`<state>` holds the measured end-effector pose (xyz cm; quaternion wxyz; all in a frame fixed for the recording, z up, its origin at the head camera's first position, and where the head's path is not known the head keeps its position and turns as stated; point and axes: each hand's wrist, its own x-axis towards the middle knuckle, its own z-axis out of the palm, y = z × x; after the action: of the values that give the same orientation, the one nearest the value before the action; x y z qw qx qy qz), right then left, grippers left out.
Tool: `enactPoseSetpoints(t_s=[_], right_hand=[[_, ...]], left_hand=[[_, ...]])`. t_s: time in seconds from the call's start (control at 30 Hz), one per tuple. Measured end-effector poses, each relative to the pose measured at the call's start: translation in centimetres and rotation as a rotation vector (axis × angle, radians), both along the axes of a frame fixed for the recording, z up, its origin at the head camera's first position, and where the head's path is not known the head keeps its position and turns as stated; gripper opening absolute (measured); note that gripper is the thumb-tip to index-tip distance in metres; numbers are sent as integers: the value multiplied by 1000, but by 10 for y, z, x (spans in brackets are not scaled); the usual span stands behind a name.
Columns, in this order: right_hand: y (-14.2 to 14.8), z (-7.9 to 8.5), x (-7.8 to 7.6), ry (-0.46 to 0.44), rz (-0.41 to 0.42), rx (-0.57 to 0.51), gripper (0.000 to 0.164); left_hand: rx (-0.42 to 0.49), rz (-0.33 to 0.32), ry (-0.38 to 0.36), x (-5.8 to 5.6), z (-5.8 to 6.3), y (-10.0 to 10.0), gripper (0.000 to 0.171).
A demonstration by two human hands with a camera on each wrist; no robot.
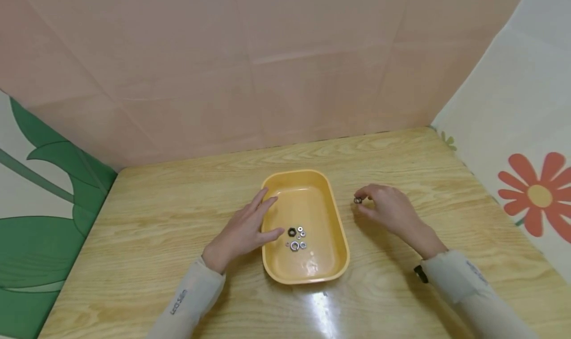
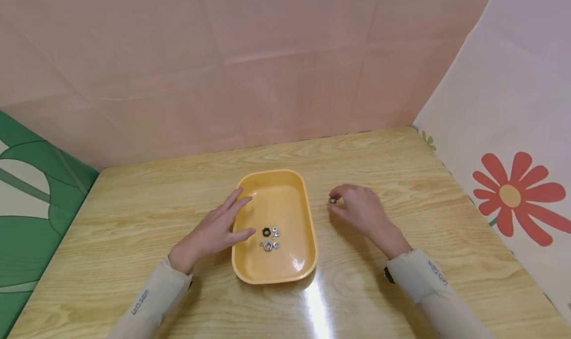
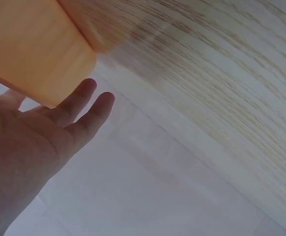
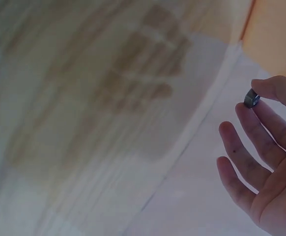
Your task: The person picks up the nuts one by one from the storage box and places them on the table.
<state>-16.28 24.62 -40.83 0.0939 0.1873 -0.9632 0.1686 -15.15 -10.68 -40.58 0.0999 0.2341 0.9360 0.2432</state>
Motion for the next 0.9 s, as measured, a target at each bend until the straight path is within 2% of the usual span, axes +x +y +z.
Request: enactPoseSetpoints(t_s=[0.43,0.9], right_hand=[[8,-4,-3,-131,-23,39,18],[14,-7,-6,-183,-20,73,14]], left_hand=[[-19,6,-7,1,1,1,80],[-21,-1,4,1,1,0,80]])
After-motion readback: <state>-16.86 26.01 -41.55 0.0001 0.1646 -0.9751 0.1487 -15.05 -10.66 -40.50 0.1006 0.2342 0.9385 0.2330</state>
